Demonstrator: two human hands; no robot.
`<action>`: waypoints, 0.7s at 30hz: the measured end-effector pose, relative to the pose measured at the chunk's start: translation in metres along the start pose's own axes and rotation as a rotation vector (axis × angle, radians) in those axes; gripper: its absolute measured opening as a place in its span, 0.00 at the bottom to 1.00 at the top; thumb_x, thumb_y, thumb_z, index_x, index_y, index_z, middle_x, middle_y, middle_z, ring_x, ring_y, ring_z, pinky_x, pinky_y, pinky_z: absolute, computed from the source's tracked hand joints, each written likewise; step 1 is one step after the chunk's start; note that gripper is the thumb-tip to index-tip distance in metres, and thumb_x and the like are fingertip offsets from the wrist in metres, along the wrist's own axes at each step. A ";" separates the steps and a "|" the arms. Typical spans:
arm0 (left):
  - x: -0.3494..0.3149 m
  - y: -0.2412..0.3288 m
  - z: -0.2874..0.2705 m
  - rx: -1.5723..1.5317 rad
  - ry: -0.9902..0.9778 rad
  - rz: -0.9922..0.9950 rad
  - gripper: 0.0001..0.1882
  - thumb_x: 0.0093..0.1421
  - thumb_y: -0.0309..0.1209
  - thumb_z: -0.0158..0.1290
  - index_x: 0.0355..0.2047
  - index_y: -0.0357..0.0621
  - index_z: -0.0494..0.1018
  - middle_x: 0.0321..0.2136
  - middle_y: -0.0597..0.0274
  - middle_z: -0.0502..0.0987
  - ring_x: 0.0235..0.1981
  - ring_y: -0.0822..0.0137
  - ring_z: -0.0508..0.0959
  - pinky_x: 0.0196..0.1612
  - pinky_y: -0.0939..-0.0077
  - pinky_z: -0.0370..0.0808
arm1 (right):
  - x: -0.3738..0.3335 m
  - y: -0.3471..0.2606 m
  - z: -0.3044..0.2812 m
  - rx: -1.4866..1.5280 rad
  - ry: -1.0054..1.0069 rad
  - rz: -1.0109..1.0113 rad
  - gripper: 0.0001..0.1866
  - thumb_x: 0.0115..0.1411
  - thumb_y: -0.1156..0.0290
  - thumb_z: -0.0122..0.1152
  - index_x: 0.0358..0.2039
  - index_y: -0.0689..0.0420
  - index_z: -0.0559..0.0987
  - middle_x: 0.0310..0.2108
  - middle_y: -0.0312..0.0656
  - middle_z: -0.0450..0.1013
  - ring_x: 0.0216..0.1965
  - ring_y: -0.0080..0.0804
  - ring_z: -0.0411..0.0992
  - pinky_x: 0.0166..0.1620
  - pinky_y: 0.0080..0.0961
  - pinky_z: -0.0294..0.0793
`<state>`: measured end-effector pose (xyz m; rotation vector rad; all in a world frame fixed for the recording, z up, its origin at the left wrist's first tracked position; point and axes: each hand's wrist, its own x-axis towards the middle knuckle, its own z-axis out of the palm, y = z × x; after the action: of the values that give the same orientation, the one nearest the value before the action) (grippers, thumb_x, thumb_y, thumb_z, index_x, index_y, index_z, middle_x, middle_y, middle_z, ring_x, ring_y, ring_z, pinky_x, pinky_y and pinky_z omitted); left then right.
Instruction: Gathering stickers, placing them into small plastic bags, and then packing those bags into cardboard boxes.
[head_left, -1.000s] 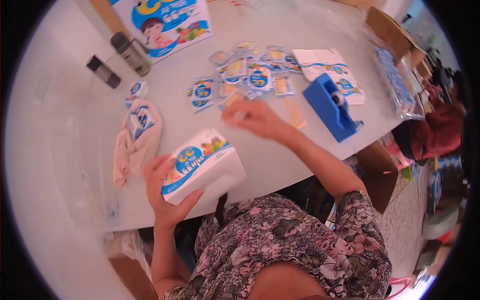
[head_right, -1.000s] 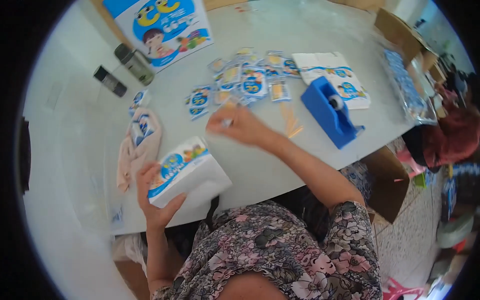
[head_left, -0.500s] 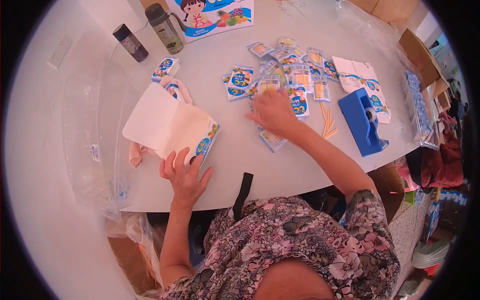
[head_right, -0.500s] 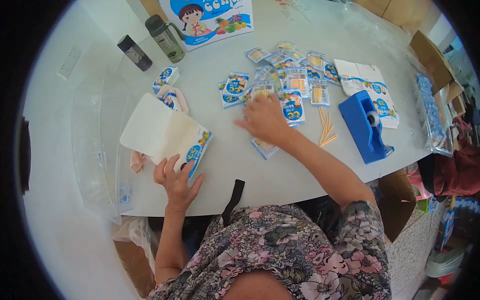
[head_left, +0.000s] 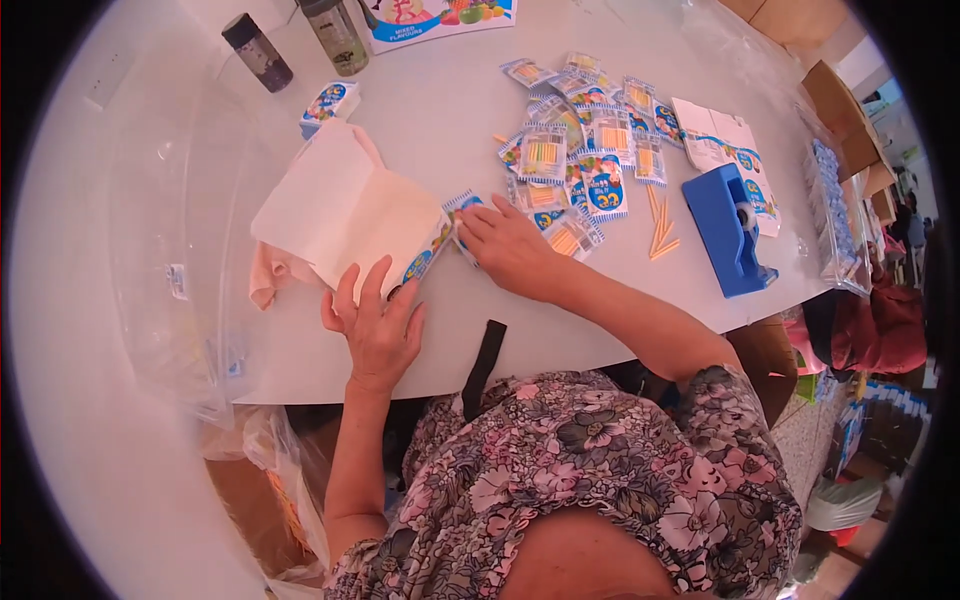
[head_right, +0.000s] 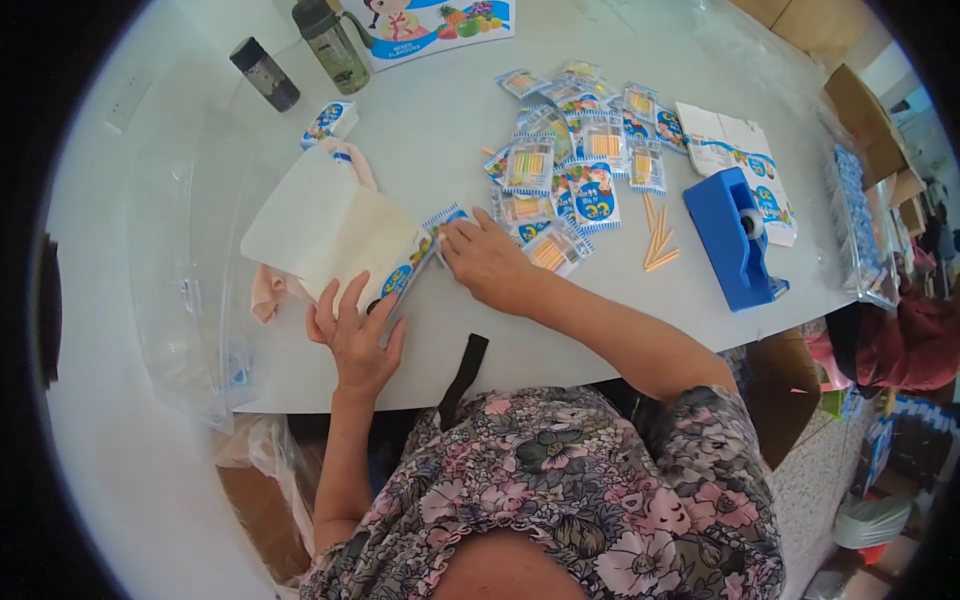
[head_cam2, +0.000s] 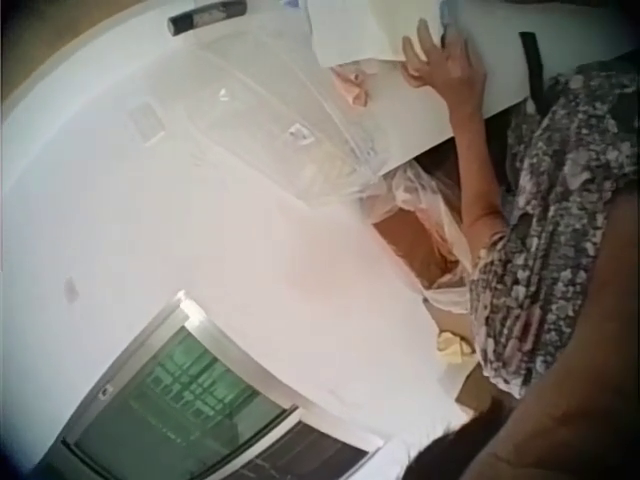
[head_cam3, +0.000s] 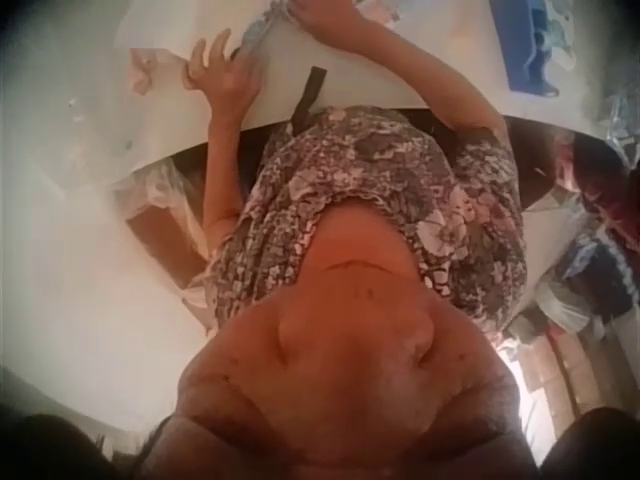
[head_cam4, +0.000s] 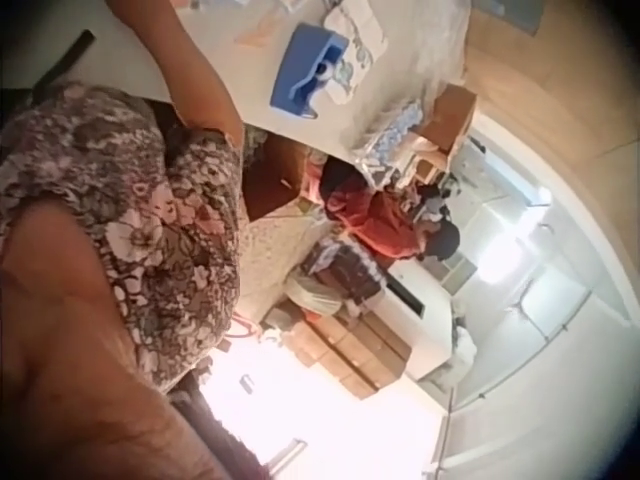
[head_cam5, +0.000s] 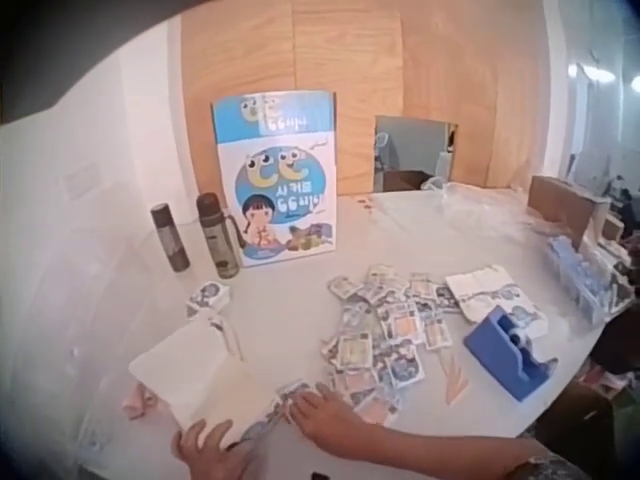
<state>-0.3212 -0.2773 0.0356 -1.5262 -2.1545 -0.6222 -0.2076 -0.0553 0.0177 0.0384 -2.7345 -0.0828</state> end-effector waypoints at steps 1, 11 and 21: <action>-0.001 0.002 0.000 -0.019 0.000 0.006 0.18 0.46 0.34 0.65 0.40 0.58 0.78 0.59 0.65 0.69 0.64 0.51 0.59 0.63 0.43 0.42 | -0.009 0.001 -0.012 0.065 -0.029 -0.006 0.19 0.51 0.65 0.66 0.42 0.61 0.78 0.46 0.45 0.75 0.50 0.40 0.72 0.59 0.43 0.66; -0.011 0.044 -0.003 -0.316 0.214 0.179 0.14 0.44 0.27 0.65 0.34 0.53 0.79 0.49 0.63 0.76 0.54 0.53 0.68 0.55 0.55 0.60 | 0.008 0.115 -0.026 -0.011 -0.119 0.255 0.20 0.56 0.51 0.66 0.34 0.57 0.83 0.35 0.41 0.79 0.43 0.43 0.75 0.44 0.39 0.74; 0.046 0.075 0.055 -0.563 -0.160 0.107 0.28 0.50 0.38 0.65 0.50 0.44 0.74 0.59 0.54 0.67 0.64 0.51 0.61 0.59 0.51 0.59 | -0.016 0.134 -0.042 0.778 -0.324 0.474 0.18 0.54 0.67 0.68 0.45 0.61 0.82 0.46 0.47 0.77 0.49 0.43 0.74 0.52 0.32 0.73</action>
<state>-0.2688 -0.1884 0.0258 -2.0189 -2.0950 -1.1758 -0.1778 0.0767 0.0584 -0.4324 -2.8177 1.1841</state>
